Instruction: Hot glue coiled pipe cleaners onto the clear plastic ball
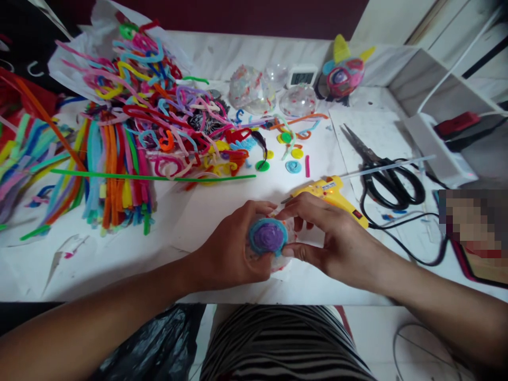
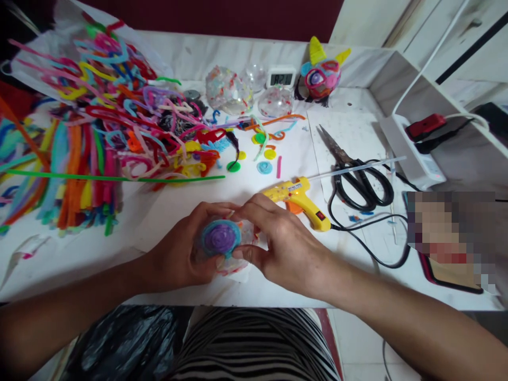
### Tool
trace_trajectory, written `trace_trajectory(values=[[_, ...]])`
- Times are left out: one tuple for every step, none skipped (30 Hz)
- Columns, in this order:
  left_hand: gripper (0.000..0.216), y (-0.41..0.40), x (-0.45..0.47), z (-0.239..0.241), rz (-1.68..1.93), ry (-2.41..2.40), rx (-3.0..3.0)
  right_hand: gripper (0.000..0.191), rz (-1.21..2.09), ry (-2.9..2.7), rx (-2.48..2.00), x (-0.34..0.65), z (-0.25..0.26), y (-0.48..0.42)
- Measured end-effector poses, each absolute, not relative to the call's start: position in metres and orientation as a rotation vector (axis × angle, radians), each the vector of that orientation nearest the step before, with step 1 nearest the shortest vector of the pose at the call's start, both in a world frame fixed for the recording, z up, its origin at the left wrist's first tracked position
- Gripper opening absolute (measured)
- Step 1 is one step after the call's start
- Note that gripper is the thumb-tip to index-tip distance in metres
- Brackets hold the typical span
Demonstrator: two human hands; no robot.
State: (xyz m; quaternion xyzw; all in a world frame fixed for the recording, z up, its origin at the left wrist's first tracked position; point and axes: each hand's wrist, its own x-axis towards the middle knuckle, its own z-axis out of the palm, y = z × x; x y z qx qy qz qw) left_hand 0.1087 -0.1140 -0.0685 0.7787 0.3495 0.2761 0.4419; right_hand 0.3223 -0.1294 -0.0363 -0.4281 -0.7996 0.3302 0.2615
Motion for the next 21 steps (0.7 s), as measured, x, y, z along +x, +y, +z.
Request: trace_trajectory(values=[[0.055,-0.114,0.108,-0.069,0.687,0.862,1.937,0.040,0.905,-2.153,-1.151,0.322,-0.037,-0.129],[0.054,-0.114,0.108,-0.070,0.687,0.855,1.940,0.039,0.926,-2.140,-1.141,0.323,-0.038,-0.128],[0.055,-0.113,0.107,-0.070,0.685,0.855,1.943,0.037,0.956,-2.126,-1.133,0.324,-0.038,-0.127],[0.055,-0.113,0.106,-0.071,0.683,0.858,1.944,0.035,0.990,-2.117,-1.130,0.326,-0.038,-0.126],[0.056,-0.113,0.105,-0.071,0.677,0.859,1.943,0.033,1.023,-2.112,-1.133,0.328,-0.038,-0.125],[0.056,-0.113,0.104,-0.072,0.676,0.859,1.941,0.031,1.051,-2.109,-1.141,0.330,-0.038,-0.124],[0.057,-0.113,0.104,-0.072,0.677,0.858,1.936,0.030,1.070,-2.107,-1.147,0.332,-0.038,-0.123],[0.056,-0.113,0.103,-0.072,0.678,0.857,1.928,0.029,1.082,-2.102,-1.154,0.334,-0.038,-0.122],[0.056,-0.113,0.102,-0.073,0.676,0.853,1.919,0.028,1.092,-2.093,-1.158,0.336,-0.038,-0.122],[0.056,-0.113,0.101,-0.073,0.672,0.849,1.911,0.027,1.100,-2.081,-1.160,0.337,-0.038,-0.121],[0.055,-0.113,0.101,-0.073,0.668,0.850,1.907,0.027,1.107,-2.070,-1.163,0.338,-0.038,-0.121],[0.056,-0.113,0.100,-0.074,0.660,0.851,1.904,0.026,1.106,-2.065,-1.165,0.339,-0.038,-0.121],[0.056,-0.113,0.100,-0.074,0.654,0.853,1.904,0.025,1.089,-2.068,-1.166,0.339,-0.038,-0.121],[0.057,-0.113,0.100,-0.075,0.656,0.852,1.909,0.024,1.055,-2.080,-1.160,0.338,-0.038,-0.122],[0.057,-0.113,0.100,-0.075,0.663,0.850,1.919,0.023,1.001,-2.102,-1.141,0.337,-0.037,-0.123],[0.058,-0.113,0.100,-0.076,0.673,0.845,1.931,0.024,0.939,-2.133,-1.108,0.337,-0.037,-0.124],[0.060,-0.113,0.100,-0.077,0.683,0.840,1.943,0.027,0.875,-2.170,-1.068,0.336,-0.036,-0.125],[0.060,-0.113,0.101,-0.077,0.695,0.834,1.956,0.031,0.810,-2.210,-1.020,0.334,-0.035,-0.127],[0.061,-0.114,0.101,-0.077,0.711,0.829,1.966,0.035,0.746,-2.253,-0.975,0.333,-0.034,-0.128],[0.061,-0.114,0.102,-0.078,0.724,0.828,1.972,0.038,0.688,-2.297,-0.941,0.332,-0.034,-0.129],[0.060,-0.114,0.102,-0.078,0.736,0.830,1.974,0.039,0.636,-2.342,-0.917,0.331,-0.033,-0.130]])
